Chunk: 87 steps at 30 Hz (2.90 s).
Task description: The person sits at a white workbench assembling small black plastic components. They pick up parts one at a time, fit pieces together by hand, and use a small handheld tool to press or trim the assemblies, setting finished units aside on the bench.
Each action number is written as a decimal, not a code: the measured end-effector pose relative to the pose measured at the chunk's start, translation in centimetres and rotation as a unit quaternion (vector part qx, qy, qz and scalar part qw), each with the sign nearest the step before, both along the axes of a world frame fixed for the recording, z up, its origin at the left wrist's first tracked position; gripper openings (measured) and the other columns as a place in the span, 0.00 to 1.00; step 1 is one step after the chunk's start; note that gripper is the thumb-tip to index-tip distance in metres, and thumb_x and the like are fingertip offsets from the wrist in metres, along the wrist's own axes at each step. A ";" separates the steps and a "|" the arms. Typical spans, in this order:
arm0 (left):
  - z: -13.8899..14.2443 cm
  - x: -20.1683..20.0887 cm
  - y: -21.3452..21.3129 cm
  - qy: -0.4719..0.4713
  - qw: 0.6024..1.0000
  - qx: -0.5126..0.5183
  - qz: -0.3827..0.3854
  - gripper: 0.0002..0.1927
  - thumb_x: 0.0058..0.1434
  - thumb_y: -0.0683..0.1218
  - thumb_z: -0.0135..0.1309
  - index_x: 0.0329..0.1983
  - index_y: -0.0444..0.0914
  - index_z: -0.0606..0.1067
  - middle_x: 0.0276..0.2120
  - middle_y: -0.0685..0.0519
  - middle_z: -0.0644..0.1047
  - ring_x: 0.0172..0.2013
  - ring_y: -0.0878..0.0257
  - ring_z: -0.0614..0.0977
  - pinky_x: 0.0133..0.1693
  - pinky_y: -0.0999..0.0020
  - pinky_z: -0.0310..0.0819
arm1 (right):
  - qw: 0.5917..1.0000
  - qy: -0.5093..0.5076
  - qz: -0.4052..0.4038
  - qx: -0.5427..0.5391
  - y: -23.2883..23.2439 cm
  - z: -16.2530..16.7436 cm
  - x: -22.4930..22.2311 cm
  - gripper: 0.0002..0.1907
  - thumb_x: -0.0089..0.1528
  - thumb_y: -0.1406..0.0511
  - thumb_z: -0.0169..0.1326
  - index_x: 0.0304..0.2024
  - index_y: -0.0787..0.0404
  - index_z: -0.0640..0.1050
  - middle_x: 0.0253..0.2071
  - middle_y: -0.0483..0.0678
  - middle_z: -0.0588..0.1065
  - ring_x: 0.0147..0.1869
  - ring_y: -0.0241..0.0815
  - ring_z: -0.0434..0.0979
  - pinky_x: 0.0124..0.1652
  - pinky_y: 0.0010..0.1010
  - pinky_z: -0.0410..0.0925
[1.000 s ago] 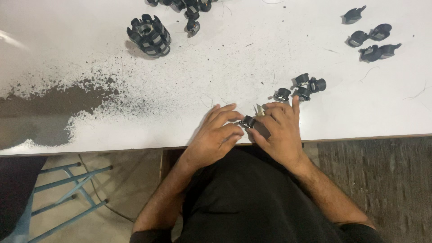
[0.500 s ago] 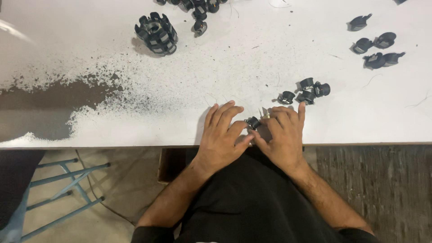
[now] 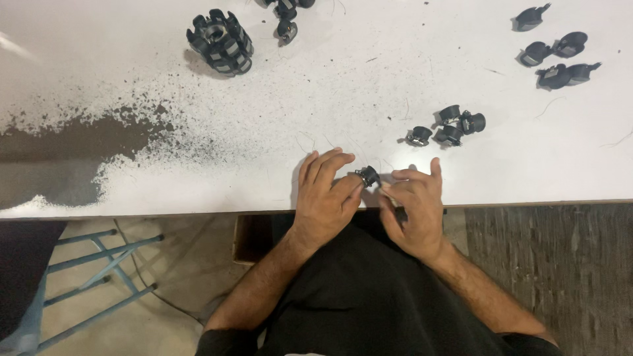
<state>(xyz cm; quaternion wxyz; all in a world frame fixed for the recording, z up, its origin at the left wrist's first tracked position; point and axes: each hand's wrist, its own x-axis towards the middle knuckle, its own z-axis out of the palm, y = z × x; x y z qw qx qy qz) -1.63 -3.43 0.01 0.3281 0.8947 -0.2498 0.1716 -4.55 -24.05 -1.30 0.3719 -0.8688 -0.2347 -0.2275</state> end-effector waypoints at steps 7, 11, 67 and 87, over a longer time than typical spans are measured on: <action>-0.1 -0.2 0.2 -0.010 1.000 -0.014 0.009 0.11 0.57 0.43 0.65 0.43 0.40 0.79 0.57 0.52 0.73 0.65 0.55 0.71 0.69 0.45 0.55 | 1.000 0.014 -0.006 -0.001 1.0 -0.3 -0.1 0.17 0.57 0.72 0.64 0.46 0.60 0.73 0.43 0.49 0.77 0.60 0.50 0.76 0.74 0.64 0.47; -0.2 -0.1 0.3 -0.015 1.000 -0.012 0.004 0.10 0.59 0.43 0.65 0.43 0.41 0.78 0.57 0.52 0.73 0.64 0.55 0.72 0.69 0.45 0.55 | 1.000 0.015 -0.011 -0.006 1.2 -0.1 0.0 0.16 0.56 0.72 0.64 0.44 0.60 0.74 0.40 0.47 0.77 0.59 0.49 0.77 0.75 0.64 0.45; -0.8 -0.2 1.6 -0.158 0.979 0.130 -0.011 0.05 0.68 0.43 0.62 0.45 0.43 0.77 0.60 0.53 0.72 0.65 0.56 0.71 0.67 0.49 0.64 | 0.989 0.074 -0.054 -0.117 1.9 2.5 2.3 0.15 0.53 0.60 0.71 0.36 0.62 0.83 0.41 0.49 0.72 0.60 0.50 0.70 0.73 0.69 0.40; 1.3 0.3 1.5 0.096 0.994 -0.045 0.004 0.06 0.56 0.41 0.67 0.36 0.40 0.82 0.56 0.48 0.75 0.65 0.49 0.71 0.67 0.44 0.58 | 0.989 0.079 -0.037 -0.124 1.9 2.5 2.0 0.15 0.55 0.59 0.71 0.36 0.60 0.80 0.42 0.49 0.72 0.61 0.51 0.70 0.72 0.71 0.39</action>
